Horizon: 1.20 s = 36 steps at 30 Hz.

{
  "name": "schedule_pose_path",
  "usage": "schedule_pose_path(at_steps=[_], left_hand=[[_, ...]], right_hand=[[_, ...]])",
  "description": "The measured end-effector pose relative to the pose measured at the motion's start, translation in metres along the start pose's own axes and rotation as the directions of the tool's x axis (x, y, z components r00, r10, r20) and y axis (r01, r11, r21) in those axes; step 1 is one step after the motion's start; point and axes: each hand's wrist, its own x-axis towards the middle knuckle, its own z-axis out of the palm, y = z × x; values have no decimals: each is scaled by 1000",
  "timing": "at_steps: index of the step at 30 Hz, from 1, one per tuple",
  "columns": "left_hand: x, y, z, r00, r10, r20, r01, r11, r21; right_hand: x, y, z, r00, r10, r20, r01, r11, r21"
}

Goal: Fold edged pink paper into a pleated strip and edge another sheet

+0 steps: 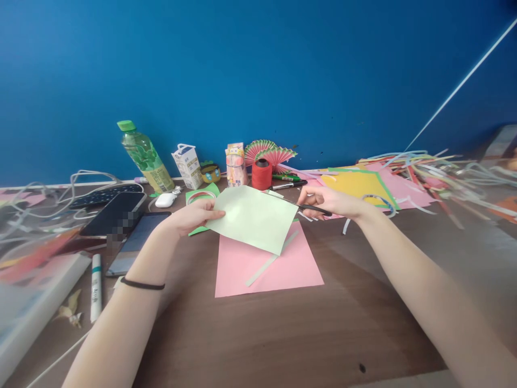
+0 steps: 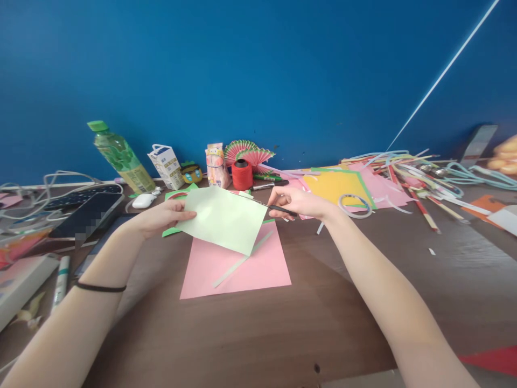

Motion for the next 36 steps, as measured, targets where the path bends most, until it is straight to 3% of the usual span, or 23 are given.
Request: schedule_pose_path(at_steps=[13,36], left_hand=[[2,-2,-4,1000,-12,18,13,999,-47],[0,-1,-3,999,-32,18,33,998,-59]], right_hand=[[0,-4,3,1000,-28,-7,29,998,54],[3,5,0,999,-6,-31,5,999,-47]])
